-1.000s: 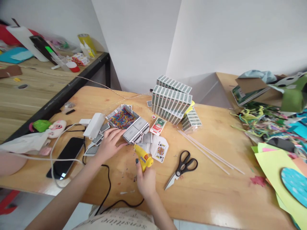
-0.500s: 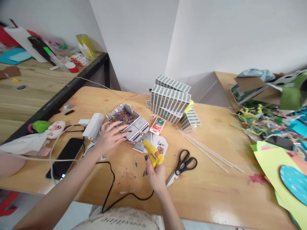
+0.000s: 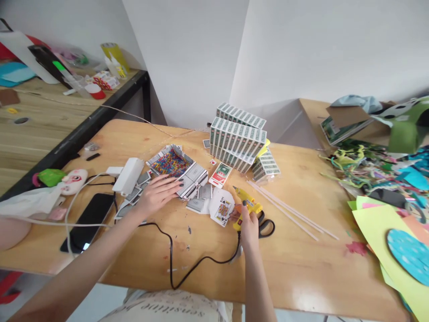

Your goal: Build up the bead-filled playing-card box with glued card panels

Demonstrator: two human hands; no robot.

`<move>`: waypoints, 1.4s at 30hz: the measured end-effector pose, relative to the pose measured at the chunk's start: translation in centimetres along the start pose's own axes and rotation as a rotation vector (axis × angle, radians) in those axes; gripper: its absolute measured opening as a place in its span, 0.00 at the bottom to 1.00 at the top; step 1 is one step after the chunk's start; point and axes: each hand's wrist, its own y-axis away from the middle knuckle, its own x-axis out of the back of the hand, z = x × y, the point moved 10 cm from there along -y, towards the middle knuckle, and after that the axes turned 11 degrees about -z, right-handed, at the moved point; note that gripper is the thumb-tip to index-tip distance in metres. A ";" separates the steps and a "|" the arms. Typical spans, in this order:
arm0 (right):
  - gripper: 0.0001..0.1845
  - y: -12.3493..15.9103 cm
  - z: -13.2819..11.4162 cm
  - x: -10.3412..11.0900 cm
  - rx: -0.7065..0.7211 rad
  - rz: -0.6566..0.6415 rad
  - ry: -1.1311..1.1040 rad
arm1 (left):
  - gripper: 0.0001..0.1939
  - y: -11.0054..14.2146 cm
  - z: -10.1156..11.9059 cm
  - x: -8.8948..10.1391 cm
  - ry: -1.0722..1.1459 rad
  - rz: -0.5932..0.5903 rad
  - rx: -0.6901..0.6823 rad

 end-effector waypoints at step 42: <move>0.69 -1.2 -5.7 -17.7 0.661 -0.346 0.922 | 0.15 -0.8 -0.5 0.6 -0.070 0.035 0.126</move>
